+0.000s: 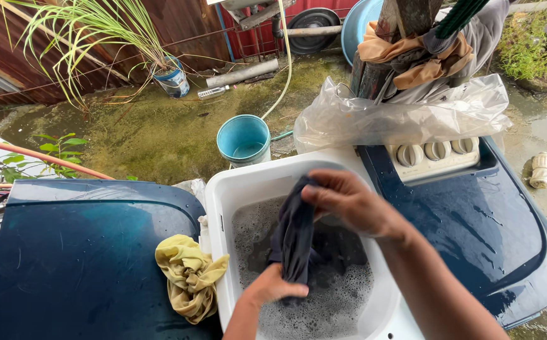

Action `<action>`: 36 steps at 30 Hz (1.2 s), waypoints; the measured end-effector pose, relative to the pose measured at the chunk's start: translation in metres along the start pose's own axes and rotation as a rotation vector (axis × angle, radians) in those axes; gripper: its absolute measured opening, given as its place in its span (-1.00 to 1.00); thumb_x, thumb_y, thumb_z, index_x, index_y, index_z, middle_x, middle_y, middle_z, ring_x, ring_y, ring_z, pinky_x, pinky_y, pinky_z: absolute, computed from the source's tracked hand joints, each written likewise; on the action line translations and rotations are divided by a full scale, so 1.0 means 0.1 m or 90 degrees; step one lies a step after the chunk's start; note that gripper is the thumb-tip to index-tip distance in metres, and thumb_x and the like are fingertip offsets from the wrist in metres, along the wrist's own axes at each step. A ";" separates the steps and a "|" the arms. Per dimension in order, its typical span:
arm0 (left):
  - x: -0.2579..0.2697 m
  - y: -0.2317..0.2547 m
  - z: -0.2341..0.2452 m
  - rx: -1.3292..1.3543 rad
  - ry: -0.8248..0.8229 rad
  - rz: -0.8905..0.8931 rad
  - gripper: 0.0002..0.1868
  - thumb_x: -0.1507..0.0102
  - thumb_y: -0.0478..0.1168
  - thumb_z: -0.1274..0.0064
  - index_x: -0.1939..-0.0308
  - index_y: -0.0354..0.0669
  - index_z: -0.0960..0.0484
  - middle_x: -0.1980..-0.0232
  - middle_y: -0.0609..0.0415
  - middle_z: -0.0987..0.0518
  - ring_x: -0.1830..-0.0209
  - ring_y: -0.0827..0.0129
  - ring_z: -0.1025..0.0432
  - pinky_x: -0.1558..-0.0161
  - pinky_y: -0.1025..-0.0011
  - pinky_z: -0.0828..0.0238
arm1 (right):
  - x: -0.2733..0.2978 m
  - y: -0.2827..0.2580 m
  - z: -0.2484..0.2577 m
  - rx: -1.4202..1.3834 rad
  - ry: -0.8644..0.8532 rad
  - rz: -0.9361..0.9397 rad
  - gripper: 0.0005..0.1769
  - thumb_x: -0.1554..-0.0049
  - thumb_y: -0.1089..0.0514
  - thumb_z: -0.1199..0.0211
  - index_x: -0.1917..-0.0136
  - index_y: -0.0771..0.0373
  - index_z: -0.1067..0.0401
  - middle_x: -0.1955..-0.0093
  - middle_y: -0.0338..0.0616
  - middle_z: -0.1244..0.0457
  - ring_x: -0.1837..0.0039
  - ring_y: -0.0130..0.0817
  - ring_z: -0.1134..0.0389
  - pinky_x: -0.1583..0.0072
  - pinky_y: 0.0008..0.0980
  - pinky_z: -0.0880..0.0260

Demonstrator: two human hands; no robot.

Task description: The person washes clothes by hand in a basin of soapy water. They scrub several items, including a light blue denim piece and multiple black garments, wring them out, and place them into a laundry basket.

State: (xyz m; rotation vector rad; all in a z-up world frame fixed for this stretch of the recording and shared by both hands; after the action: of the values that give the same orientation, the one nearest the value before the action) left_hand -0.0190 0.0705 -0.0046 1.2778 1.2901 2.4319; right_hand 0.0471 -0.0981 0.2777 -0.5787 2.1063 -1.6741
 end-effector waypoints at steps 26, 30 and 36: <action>0.65 1.22 0.67 0.240 0.113 -0.157 -0.40 -0.18 0.05 -0.22 -0.15 -0.33 -0.60 -0.06 -0.07 -0.68 0.01 0.38 -0.51 -0.12 0.35 -0.46 | 0.54 1.87 0.60 0.492 0.107 -0.276 -0.76 -0.11 0.19 -0.22 -0.02 0.26 -0.59 0.10 -0.13 -0.48 0.04 -0.36 -0.49 -0.07 -0.38 -0.45; 0.73 0.87 0.75 0.092 0.078 -0.055 -0.44 -0.01 -0.08 -0.32 -0.02 -0.32 -0.69 0.12 -0.05 -0.71 0.20 0.36 -0.56 0.01 0.39 -0.48 | 0.50 1.62 0.92 0.331 0.223 -0.280 -0.78 -0.18 0.15 -0.17 0.01 0.27 -0.55 0.18 -0.23 -0.39 0.11 -0.41 -0.37 0.00 -0.40 -0.42; 0.43 0.21 0.74 0.081 0.018 0.006 -0.63 -0.16 -0.08 -0.26 0.15 -0.36 -0.75 0.25 0.03 -0.66 0.29 0.46 -0.45 0.13 0.42 -0.36 | 0.31 1.43 0.84 0.285 0.204 -0.265 -0.76 -0.18 0.08 -0.24 0.04 0.30 -0.55 0.22 -0.28 -0.37 0.14 -0.55 -0.31 0.02 -0.49 -0.35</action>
State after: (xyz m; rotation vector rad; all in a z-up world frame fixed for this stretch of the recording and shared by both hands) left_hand 0.0126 0.1235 0.0589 1.2865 1.4698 2.4179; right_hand 0.0547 -0.1547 0.1185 -0.6683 1.7855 -2.5272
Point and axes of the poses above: each hand's wrist, its own x-axis away from the middle knuckle, its own z-axis out of the back of the hand, y = z × x, the point moved 6 cm from there along -x, towards the middle knuckle
